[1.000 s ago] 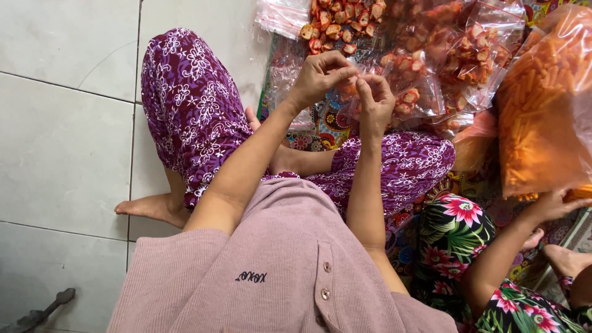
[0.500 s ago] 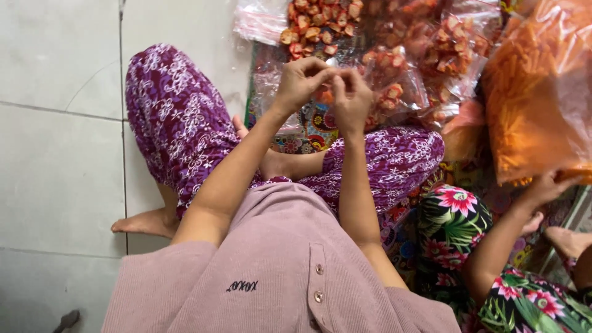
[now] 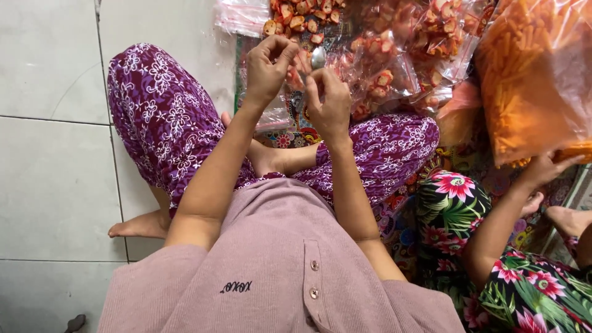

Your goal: Manually packing small orange snacks into individual plastic bags using a small spoon while sitting on the floor.

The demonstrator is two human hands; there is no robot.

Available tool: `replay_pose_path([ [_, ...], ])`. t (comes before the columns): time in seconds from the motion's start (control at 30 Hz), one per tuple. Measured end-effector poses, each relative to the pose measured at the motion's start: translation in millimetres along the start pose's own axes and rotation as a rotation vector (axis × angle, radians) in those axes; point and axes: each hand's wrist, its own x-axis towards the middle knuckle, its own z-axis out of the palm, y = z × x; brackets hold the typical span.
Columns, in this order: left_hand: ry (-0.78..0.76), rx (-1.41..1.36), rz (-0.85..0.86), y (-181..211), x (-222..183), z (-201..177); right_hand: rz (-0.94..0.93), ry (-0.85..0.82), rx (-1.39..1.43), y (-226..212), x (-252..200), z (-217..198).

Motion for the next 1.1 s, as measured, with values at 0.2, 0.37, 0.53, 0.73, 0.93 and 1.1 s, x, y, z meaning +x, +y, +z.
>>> replay_pose_path([
  [0.2,-0.007,-0.167,-0.091,-11,-11,3,0.010,-0.015,0.064,3,-5,-2],
  [0.37,0.018,-0.174,-0.178,-10,-13,3,0.023,-0.036,0.018,20,-16,-2],
  [0.53,-0.204,-0.076,-0.211,-5,-20,10,0.093,-0.108,0.024,10,-23,-12],
  [0.73,-0.099,-0.225,-0.245,6,-26,11,0.137,0.031,0.090,2,-25,-16],
  [0.93,0.029,-0.111,-0.214,-6,-25,5,0.056,-0.008,0.014,5,-24,-15],
  [1.1,-0.203,0.146,-0.401,-2,-22,-7,0.236,-0.232,0.062,-3,-29,-36],
])
